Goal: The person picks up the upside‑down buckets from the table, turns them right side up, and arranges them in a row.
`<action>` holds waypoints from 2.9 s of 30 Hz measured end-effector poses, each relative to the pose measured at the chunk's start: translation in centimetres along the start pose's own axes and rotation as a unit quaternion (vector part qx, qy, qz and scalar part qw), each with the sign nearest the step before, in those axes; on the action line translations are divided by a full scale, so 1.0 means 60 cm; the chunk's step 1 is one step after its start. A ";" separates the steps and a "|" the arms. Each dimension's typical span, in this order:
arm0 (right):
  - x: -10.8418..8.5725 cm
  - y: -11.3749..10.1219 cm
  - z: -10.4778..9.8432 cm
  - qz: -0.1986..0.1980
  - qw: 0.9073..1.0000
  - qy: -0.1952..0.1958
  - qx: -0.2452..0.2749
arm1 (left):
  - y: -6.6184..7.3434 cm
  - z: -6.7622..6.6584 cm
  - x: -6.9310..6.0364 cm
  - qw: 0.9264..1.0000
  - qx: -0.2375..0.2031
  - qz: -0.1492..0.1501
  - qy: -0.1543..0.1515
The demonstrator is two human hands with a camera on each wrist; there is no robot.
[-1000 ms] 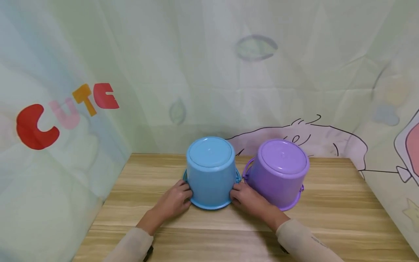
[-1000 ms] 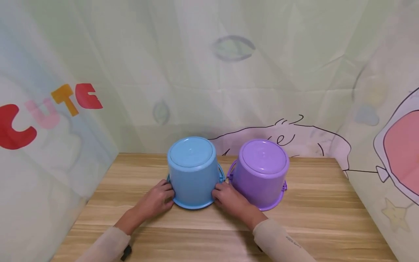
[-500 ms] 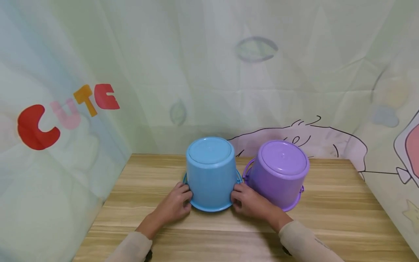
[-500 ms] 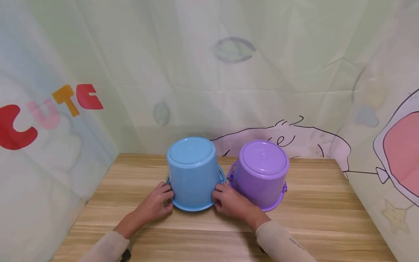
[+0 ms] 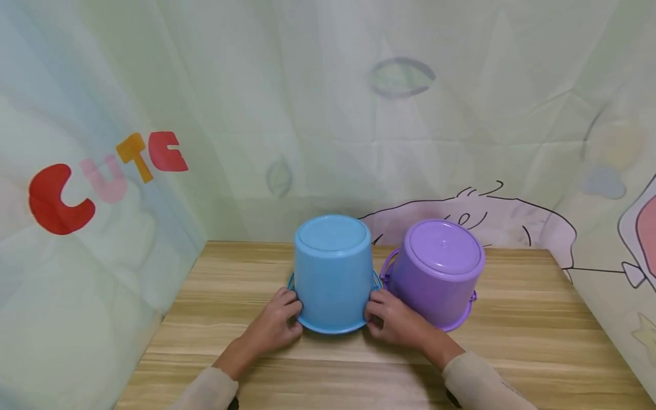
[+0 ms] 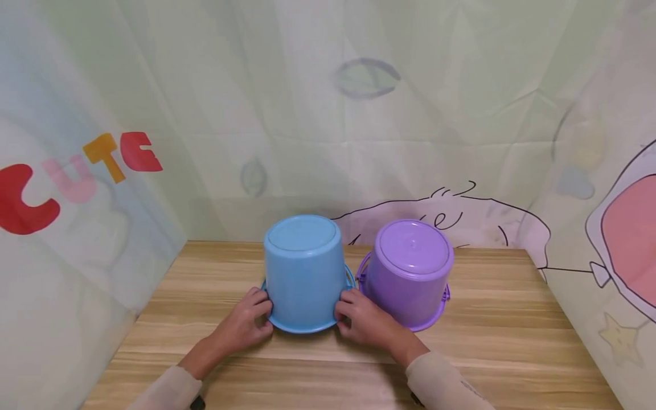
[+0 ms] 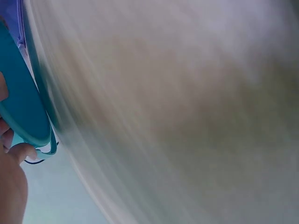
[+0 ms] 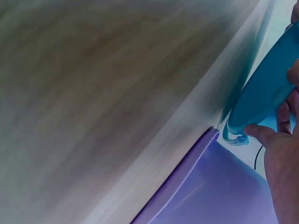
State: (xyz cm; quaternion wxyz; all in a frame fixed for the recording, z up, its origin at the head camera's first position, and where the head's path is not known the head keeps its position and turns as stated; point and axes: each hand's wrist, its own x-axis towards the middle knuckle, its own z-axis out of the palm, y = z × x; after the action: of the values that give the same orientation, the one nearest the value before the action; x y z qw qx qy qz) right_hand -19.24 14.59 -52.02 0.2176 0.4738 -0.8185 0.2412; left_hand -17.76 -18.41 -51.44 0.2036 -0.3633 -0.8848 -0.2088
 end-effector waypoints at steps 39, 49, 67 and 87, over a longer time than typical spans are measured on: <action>0.032 -0.028 -0.086 0.000 0.994 0.103 0.041 | 0.050 -0.062 0.036 0.984 -0.032 0.073 0.158; 0.042 -0.037 -0.107 -0.010 0.991 0.132 0.034 | 0.063 -0.087 0.047 0.986 -0.026 0.064 0.151; 0.073 -0.046 -0.152 -0.018 0.983 0.183 0.021 | 0.081 -0.125 0.075 0.975 -0.032 0.080 0.204; 0.100 -0.068 -0.173 0.068 0.983 0.172 0.014 | 0.087 -0.155 0.106 0.962 0.005 0.084 0.258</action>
State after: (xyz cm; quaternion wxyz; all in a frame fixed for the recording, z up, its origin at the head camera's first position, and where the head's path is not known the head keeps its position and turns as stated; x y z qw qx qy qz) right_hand -17.05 15.03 -39.55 0.3318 0.3717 -0.7955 0.3450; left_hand -16.19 -16.29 -39.34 0.4439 -0.3686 -0.7697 -0.2730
